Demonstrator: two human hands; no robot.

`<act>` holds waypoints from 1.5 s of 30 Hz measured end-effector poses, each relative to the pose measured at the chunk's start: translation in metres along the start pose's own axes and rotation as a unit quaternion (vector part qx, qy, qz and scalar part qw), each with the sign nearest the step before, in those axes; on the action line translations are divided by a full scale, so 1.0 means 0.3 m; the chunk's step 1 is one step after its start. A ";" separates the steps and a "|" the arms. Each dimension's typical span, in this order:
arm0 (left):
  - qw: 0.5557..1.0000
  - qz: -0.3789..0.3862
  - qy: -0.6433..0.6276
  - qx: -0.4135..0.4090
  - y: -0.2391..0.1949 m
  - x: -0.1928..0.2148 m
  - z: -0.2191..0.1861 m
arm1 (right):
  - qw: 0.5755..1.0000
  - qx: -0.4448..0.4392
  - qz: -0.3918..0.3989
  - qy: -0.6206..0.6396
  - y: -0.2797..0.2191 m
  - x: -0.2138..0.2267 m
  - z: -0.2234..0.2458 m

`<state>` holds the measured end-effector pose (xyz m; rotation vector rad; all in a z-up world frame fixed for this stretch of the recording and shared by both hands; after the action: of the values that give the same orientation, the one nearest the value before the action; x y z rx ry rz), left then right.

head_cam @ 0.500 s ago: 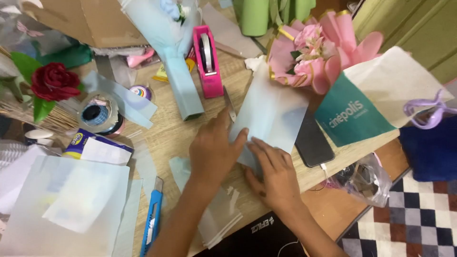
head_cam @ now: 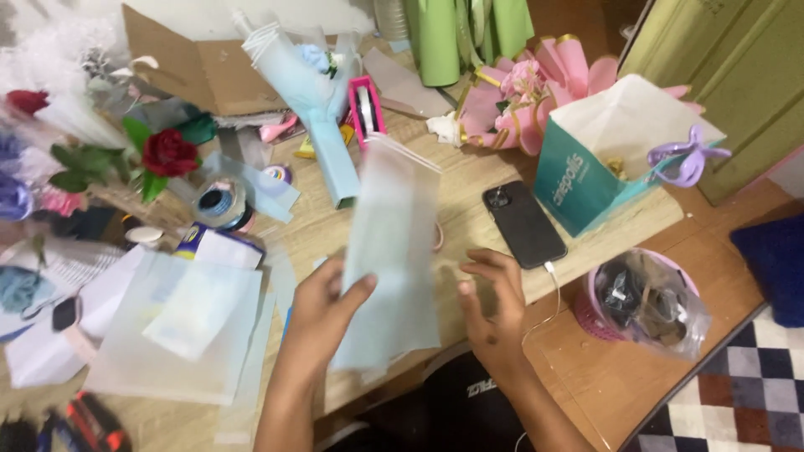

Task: The person measures and cuts a sheet of light blue translucent craft paper using a ruler and a utility knife. They align the ruler, score the paper, and fold it to separate the cut section.

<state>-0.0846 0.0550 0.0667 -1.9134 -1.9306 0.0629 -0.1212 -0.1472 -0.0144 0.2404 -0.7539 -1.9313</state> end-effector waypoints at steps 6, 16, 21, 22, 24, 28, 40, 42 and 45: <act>0.889 -0.274 -0.356 0.088 -0.391 0.135 0.134 | 0.992 -0.040 0.094 0.076 -0.166 0.061 0.103; 0.858 -0.389 -0.336 -0.013 -0.629 0.283 0.403 | 0.924 0.183 0.301 -0.149 -0.131 -0.042 0.185; 0.845 -0.376 -0.382 -0.005 -0.626 0.278 0.445 | 0.967 0.035 0.201 -0.150 -0.318 -0.081 0.163; 0.843 -0.377 -0.384 -0.006 -0.633 0.268 0.406 | 0.967 0.038 0.202 -0.150 -0.348 -0.085 0.154; 0.836 -0.369 -0.397 0.085 -0.653 0.242 0.342 | 0.977 -0.011 0.186 -0.101 -0.417 -0.082 0.131; 0.840 -0.354 -0.410 0.031 -0.609 0.252 0.505 | 0.983 0.012 0.168 -0.078 -0.391 -0.115 0.111; 0.884 -0.215 -0.412 -0.045 -0.571 0.246 0.549 | 0.967 -0.159 0.158 0.118 -0.280 -0.093 0.065; 0.887 -0.268 -0.372 0.056 -0.563 0.219 0.424 | 0.991 0.017 0.129 -0.030 -0.231 -0.011 0.072; 0.914 -0.299 -0.261 0.081 -0.479 0.204 0.407 | 0.987 0.009 0.082 -0.136 -0.140 0.100 0.086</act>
<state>-0.2578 0.1381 0.0174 -1.1970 -2.6823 0.5825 -0.1787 -0.1503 -0.0146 -0.0758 -0.9397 -1.8212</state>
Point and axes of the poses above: each hand's wrist, its own y-axis towards the middle knuckle, its own x-axis out of the back of the hand, z = x × y, the point moved 2 cm from there along y, towards the middle knuckle, and after that the axes turned 1 degree about x, right-handed, at the moved point
